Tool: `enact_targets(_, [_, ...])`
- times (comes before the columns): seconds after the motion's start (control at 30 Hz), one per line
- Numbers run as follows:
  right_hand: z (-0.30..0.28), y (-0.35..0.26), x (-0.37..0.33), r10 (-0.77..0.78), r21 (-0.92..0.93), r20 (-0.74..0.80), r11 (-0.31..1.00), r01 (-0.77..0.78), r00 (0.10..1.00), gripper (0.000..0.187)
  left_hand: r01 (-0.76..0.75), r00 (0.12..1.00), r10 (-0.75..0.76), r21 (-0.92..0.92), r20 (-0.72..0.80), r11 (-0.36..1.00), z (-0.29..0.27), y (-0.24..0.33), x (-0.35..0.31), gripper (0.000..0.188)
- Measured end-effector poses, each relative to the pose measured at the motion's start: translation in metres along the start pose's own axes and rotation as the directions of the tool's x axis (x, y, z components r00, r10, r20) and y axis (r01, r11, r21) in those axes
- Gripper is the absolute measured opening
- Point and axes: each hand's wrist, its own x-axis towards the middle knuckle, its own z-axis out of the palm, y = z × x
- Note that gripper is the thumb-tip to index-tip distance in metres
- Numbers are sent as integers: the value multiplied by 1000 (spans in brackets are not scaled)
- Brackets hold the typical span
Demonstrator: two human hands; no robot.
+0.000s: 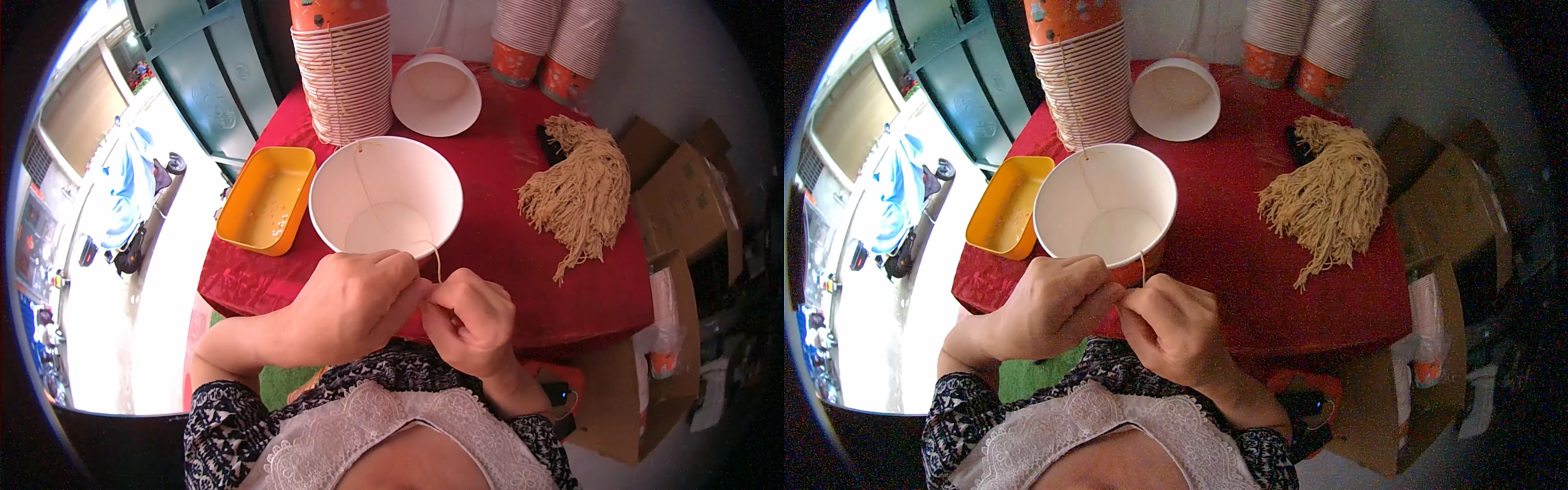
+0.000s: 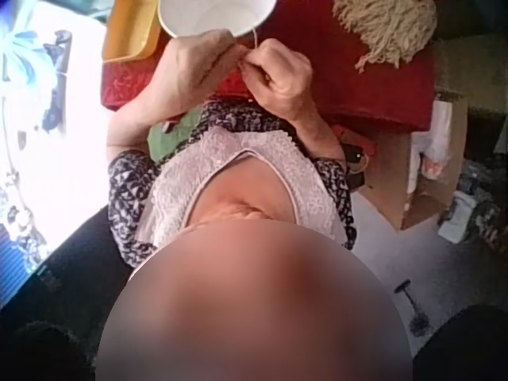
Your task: Threading thin string through pre-punched holes in paper buckets to assemble bucket handles.
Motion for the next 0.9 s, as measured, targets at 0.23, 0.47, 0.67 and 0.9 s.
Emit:
enact_targets(0.23, [-3,3,-5,154,93,23,983,-155,988,18,49,999,-49,-38,6,998,-1,2,2,9])
enact_targets(0.47, [-4,10,-1,159,-12,-96,987,-161,983,16,58,991,-57,9,-125,998,-8,2,8,5])
enact_targets(0.67, [0,15,-8,143,-89,-115,984,-153,983,17,95,974,-76,79,-211,992,-17,-15,20,7])
enact_targets(0.9, [5,13,-12,149,-138,-70,978,-158,986,19,-107,988,122,142,-95,984,-23,-43,34,7])
